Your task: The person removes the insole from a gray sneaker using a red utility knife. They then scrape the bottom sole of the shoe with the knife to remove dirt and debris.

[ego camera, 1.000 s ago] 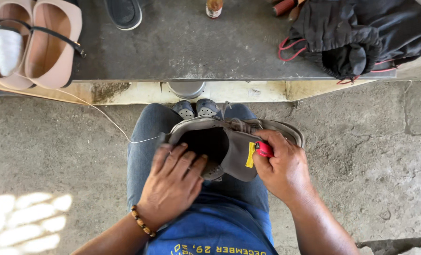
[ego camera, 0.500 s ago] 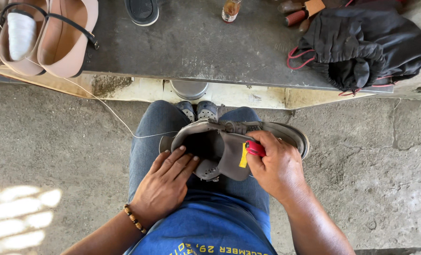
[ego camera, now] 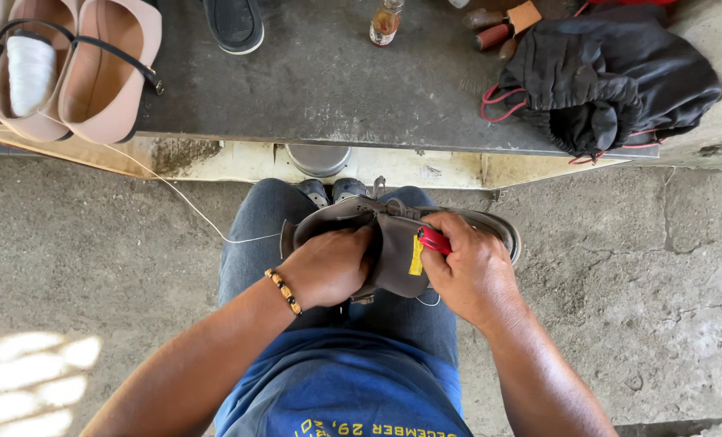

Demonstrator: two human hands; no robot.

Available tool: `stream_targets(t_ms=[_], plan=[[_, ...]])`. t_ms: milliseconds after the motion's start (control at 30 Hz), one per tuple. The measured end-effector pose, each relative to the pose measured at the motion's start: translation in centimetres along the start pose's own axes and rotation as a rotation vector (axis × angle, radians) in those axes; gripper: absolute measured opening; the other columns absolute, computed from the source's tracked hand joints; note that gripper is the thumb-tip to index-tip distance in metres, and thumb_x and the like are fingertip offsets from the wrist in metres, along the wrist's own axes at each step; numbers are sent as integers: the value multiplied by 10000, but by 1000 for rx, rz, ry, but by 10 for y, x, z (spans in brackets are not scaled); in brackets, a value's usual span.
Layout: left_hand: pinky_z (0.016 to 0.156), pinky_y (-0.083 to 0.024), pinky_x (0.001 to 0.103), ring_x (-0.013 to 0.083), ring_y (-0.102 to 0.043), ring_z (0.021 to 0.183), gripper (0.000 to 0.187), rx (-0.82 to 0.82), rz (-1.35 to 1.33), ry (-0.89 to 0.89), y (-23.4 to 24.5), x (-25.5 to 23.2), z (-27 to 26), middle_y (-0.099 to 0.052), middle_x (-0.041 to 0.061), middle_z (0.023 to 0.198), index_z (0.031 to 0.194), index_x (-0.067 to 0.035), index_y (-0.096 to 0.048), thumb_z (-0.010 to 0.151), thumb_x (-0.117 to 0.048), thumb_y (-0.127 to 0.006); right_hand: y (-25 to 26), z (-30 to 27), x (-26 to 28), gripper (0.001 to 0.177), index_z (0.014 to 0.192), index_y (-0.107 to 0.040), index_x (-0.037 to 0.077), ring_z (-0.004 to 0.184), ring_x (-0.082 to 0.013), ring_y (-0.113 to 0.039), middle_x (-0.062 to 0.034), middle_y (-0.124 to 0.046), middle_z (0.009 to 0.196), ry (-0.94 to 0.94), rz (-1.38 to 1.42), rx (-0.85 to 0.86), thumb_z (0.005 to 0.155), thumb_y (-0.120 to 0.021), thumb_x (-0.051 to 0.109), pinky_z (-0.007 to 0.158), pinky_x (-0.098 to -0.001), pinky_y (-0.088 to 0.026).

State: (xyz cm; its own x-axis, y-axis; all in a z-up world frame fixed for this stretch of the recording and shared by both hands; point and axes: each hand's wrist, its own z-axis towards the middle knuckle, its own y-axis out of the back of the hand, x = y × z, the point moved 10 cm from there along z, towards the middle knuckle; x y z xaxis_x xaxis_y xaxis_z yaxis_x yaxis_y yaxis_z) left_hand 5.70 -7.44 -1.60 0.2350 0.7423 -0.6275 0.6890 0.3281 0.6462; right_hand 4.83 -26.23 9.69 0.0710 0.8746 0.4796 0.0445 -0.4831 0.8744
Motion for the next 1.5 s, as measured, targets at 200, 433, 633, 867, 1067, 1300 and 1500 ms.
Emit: stream_targets(t_ms=[200, 433, 633, 867, 1067, 1300, 1500], plan=[[1050, -605, 652, 531, -762, 1269, 771, 225, 30, 38, 0, -14, -6, -821, 291, 1236, 1770, -43, -358, 1054, -288, -508, -6, -1, -2, 287, 1193, -807, 343, 890, -468, -809, -170, -799, 808, -8, -6, 33, 913, -758, 309, 768, -614, -613], [1033, -612, 655, 519, -777, 1245, 766, 290, 43, 77, 0, -15, -9, -834, 270, 1211, 1781, -104, -347, 1054, -294, -495, -8, -3, 6, 261, 1175, -804, 305, 875, -463, -818, -196, -793, 797, 17, -14, -11, 916, -774, 302, 763, -615, -621], [956, -628, 674, 572, -787, 1176, 587, 190, -79, 138, -2, -4, 19, -825, 332, 1123, 1568, -7, -577, 1039, -257, -546, -11, -3, 5, 274, 1190, -788, 302, 887, -457, -814, -166, -798, 823, 44, -3, -21, 917, -758, 293, 768, -593, -633], [827, -653, 609, 538, -825, 1032, 382, 78, -131, 138, -39, 22, 44, -834, 302, 976, 1204, 28, -782, 1006, -229, -581, -4, -3, 15, 244, 1175, -791, 319, 888, -435, -821, -147, -801, 817, 52, 35, -23, 933, -762, 304, 756, -577, -638], [809, -650, 613, 564, -806, 995, 324, -3, -101, 80, 24, -19, 10, -816, 330, 936, 1052, 46, -792, 1004, -216, -608, 71, 38, 58, 358, 1382, -782, 127, 531, -333, -742, -156, -764, 671, 219, 245, -41, 1028, -738, 144, 595, -437, -616], [746, -652, 478, 465, -818, 846, 232, -104, 109, -155, 47, -32, 12, -777, 198, 761, 848, 47, -795, 970, -89, -652, 53, 62, 113, 593, 1373, -773, -7, 564, -301, -777, -175, -774, 703, 254, 373, 253, 1090, -728, 512, 624, -443, -674], [886, -606, 369, 358, -778, 915, 289, -92, 175, -328, 25, -30, 27, -720, 85, 846, 969, 33, -766, 1094, -167, -598, 1, 28, 128, 643, 1515, -696, 139, 912, -477, -859, -224, -830, 1030, 276, 74, 267, 946, -842, 402, 777, -594, -695]])
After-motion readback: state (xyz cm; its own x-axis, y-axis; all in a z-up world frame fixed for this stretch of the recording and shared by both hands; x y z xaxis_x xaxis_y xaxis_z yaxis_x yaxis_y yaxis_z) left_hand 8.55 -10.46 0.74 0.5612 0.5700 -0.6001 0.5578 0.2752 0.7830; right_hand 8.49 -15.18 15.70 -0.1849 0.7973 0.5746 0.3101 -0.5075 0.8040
